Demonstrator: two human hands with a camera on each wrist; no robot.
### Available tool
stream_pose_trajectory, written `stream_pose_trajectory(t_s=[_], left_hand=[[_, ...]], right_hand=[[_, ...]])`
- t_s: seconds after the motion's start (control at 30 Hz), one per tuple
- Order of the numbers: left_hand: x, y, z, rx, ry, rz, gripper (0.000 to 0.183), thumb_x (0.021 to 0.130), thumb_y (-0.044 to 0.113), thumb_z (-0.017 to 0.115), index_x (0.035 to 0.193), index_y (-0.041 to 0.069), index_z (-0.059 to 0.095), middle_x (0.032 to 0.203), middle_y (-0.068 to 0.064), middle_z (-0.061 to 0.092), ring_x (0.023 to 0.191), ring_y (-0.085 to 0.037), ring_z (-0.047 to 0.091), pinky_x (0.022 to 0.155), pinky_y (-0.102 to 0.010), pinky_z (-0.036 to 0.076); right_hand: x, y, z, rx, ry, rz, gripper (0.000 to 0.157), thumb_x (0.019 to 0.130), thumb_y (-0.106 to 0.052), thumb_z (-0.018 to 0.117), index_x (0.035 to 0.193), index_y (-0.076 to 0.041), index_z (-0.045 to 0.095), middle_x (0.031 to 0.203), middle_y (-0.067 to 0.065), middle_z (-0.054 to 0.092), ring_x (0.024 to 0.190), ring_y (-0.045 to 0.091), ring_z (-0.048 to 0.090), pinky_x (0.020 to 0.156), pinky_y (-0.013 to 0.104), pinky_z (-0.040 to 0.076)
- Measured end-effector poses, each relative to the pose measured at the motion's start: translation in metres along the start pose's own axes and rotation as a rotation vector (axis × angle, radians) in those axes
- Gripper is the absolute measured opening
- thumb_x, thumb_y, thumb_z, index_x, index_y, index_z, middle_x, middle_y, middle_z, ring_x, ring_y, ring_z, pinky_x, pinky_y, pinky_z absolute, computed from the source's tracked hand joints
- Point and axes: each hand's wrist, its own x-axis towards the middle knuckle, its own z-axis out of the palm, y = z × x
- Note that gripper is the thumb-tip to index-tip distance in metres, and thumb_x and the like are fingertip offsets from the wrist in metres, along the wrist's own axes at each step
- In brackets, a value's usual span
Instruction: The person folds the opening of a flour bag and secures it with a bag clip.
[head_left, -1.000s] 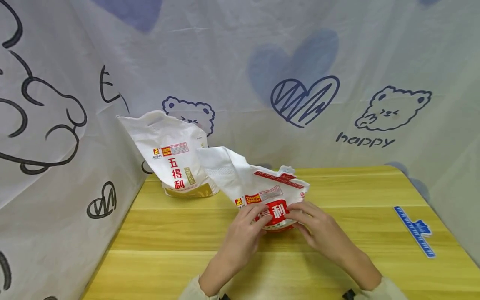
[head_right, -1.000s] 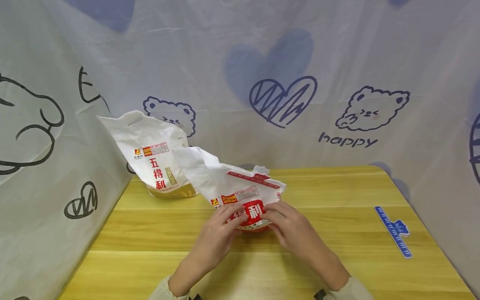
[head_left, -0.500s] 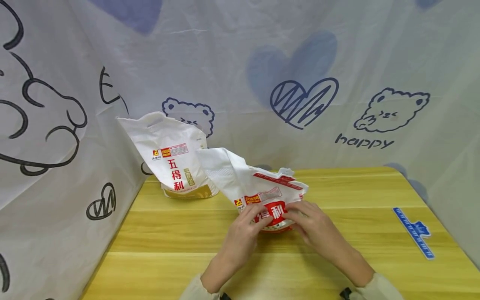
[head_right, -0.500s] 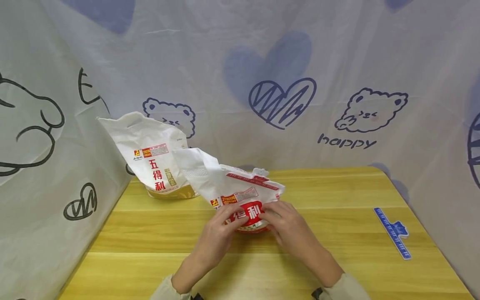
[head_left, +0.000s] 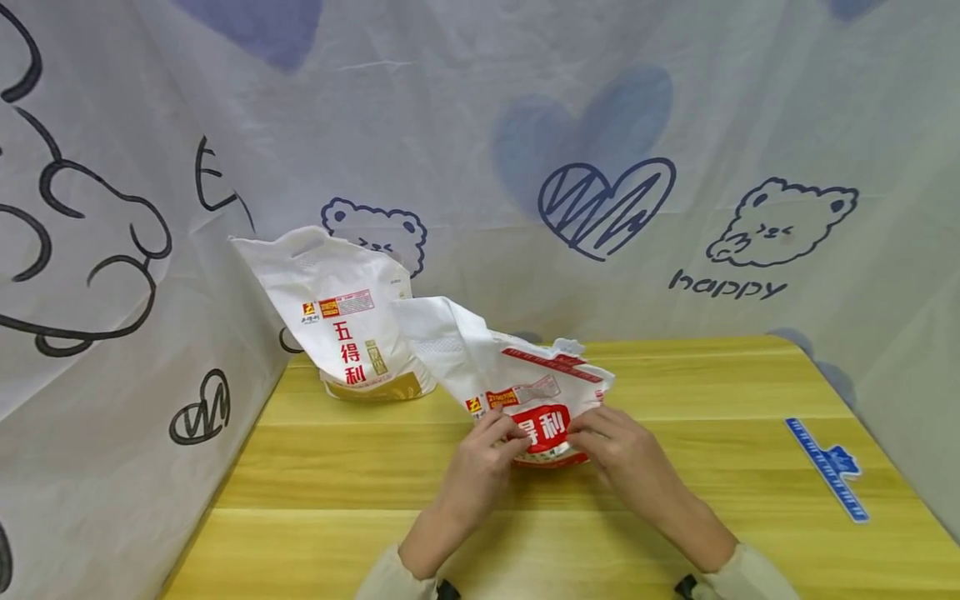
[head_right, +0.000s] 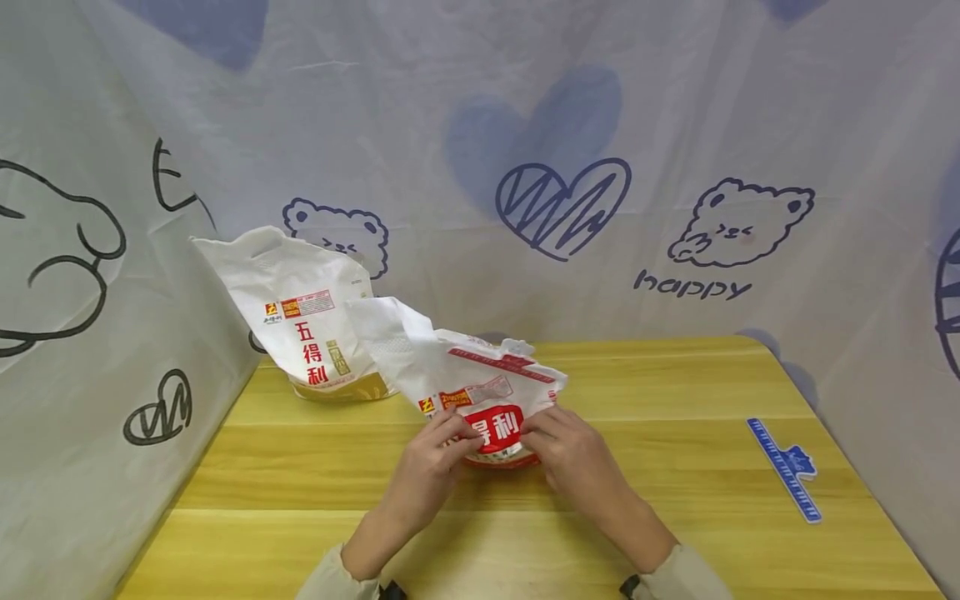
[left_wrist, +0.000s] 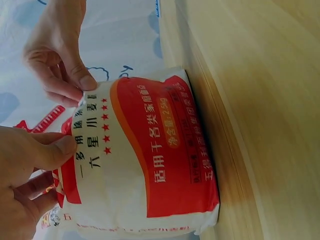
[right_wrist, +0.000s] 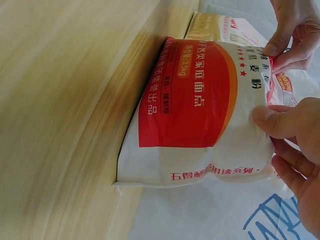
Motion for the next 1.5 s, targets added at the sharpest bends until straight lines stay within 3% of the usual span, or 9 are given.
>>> stream_pose_trajectory(t_s=[0.1,0.37,0.63,0.83,1.07,1.5], left_hand=[[0.001,-0.002,-0.001,0.005,-0.003,0.000,0.026,0.080,-0.019,0.070,0.082,0.005,0.079,0.089,-0.002,0.067,0.096,-0.021,0.067,0.108,-0.037,0.048],[0.003,-0.009,0.002,-0.010,-0.007,0.033,0.024,0.079,-0.018,0.073,0.081,0.006,0.078,0.089,-0.003,0.068,0.096,-0.022,0.066,0.105,-0.035,0.051],[0.009,-0.022,0.016,0.030,0.000,0.121,0.019,0.081,-0.011,0.075,0.083,0.008,0.077,0.090,-0.001,0.069,0.094,-0.019,0.064,0.093,-0.024,0.054],[0.019,-0.026,0.026,0.021,-0.040,0.124,0.019,0.085,-0.010,0.074,0.086,0.009,0.078,0.093,-0.001,0.069,0.096,-0.019,0.063,0.095,-0.023,0.053],[0.033,-0.027,0.038,-0.012,-0.060,0.124,0.021,0.086,-0.010,0.074,0.087,0.010,0.078,0.093,-0.001,0.069,0.096,-0.017,0.063,0.095,-0.023,0.053],[0.064,-0.024,0.073,0.003,-0.124,0.120,0.021,0.085,-0.009,0.073,0.085,0.011,0.076,0.095,-0.001,0.069,0.098,-0.018,0.062,0.094,-0.025,0.053]], right_hand=[[-0.001,0.000,0.001,-0.021,-0.001,-0.005,0.025,0.073,0.009,0.083,0.090,-0.008,0.077,0.099,0.002,0.073,0.095,0.022,0.067,0.086,0.041,0.060],[-0.001,0.004,0.003,-0.066,-0.015,-0.004,0.025,0.072,0.006,0.085,0.089,-0.008,0.075,0.094,0.003,0.072,0.087,0.022,0.067,0.079,0.040,0.062],[-0.002,0.019,0.004,-0.075,-0.008,0.002,0.025,0.071,0.007,0.085,0.088,-0.007,0.072,0.092,0.004,0.072,0.084,0.022,0.066,0.076,0.041,0.062],[-0.004,0.030,0.001,-0.089,-0.009,0.013,0.028,0.068,0.006,0.086,0.089,-0.007,0.071,0.093,0.006,0.072,0.083,0.024,0.066,0.077,0.043,0.062],[-0.010,0.044,-0.004,-0.087,0.005,0.032,0.022,0.071,0.008,0.077,0.085,-0.007,0.068,0.089,0.005,0.069,0.081,0.024,0.064,0.073,0.043,0.061],[-0.024,0.076,-0.019,-0.108,0.008,0.096,0.028,0.071,0.011,0.083,0.085,-0.008,0.068,0.089,0.003,0.066,0.078,0.021,0.059,0.066,0.041,0.059]])
